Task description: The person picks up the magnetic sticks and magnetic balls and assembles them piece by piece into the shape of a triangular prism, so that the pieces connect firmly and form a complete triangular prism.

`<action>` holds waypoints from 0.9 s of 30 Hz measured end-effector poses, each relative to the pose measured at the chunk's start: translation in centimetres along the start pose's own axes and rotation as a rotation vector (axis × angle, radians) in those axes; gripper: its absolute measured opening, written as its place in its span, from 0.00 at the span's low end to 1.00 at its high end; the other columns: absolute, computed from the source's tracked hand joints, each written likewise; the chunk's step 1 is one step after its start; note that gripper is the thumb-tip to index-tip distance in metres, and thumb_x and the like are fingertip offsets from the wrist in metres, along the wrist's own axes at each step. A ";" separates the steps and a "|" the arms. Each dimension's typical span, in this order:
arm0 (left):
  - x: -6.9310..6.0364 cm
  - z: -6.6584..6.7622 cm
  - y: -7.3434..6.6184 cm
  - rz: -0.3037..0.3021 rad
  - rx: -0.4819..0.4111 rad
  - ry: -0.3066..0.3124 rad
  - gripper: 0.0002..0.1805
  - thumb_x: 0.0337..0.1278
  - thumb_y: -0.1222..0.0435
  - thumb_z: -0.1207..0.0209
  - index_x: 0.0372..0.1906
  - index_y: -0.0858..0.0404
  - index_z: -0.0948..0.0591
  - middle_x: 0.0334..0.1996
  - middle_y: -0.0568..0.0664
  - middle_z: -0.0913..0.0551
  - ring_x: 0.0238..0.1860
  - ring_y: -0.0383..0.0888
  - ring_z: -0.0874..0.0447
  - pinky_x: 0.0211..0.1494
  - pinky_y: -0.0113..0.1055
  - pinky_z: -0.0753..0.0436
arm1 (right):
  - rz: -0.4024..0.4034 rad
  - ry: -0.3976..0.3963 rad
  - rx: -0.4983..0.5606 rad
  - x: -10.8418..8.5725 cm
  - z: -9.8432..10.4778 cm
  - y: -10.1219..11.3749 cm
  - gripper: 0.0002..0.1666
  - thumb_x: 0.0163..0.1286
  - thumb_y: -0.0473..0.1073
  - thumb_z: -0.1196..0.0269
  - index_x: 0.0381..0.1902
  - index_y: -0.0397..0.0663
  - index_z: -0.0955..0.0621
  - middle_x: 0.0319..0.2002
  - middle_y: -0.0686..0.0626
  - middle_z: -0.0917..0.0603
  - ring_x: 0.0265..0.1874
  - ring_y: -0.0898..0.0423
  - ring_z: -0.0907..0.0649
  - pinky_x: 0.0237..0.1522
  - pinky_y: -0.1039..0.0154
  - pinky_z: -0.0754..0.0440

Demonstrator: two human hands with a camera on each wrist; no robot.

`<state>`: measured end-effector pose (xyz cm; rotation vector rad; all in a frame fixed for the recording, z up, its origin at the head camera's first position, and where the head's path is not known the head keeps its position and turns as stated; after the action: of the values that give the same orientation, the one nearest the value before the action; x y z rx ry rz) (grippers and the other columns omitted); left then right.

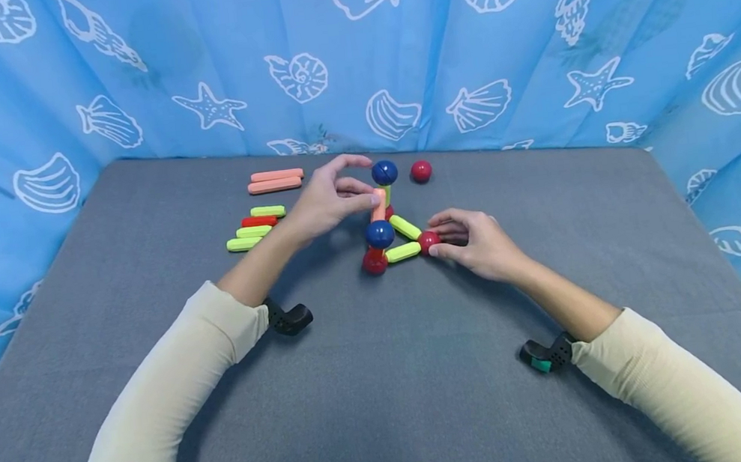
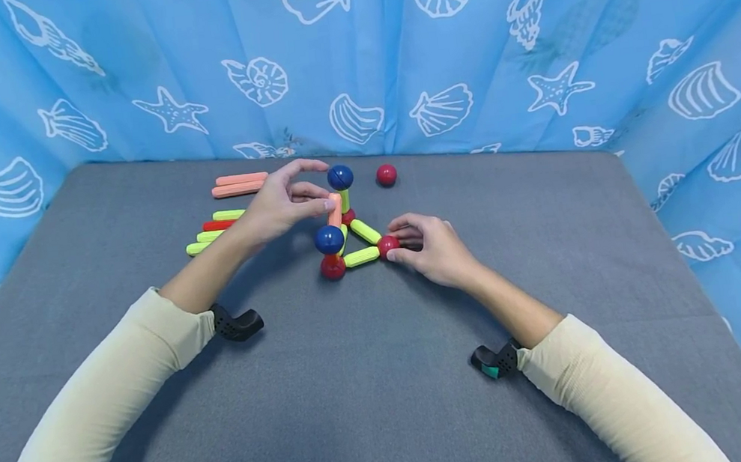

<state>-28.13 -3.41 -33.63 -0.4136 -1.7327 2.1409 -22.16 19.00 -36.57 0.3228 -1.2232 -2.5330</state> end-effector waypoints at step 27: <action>0.4 -0.4 -0.9 -0.103 0.122 0.062 0.29 0.64 0.64 0.36 0.68 0.57 0.29 0.44 0.56 0.22 0.43 0.52 0.19 0.50 0.41 0.20 | 0.005 -0.002 -0.003 0.1 0.0 0.0 0.25 0.66 0.36 0.32 0.59 0.36 0.24 0.56 0.39 0.19 0.57 0.45 0.19 0.58 0.50 0.22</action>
<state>-28.18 -2.69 -32.80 -0.3455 -1.5459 2.1241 -22.20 18.94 -36.56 0.3165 -1.2191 -2.5315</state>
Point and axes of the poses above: each hand's wrist, its own x-axis towards the middle knuckle, its own z-axis out of the back of the hand, y = z × x, the point moved 6 cm from there along x, towards the middle knuckle
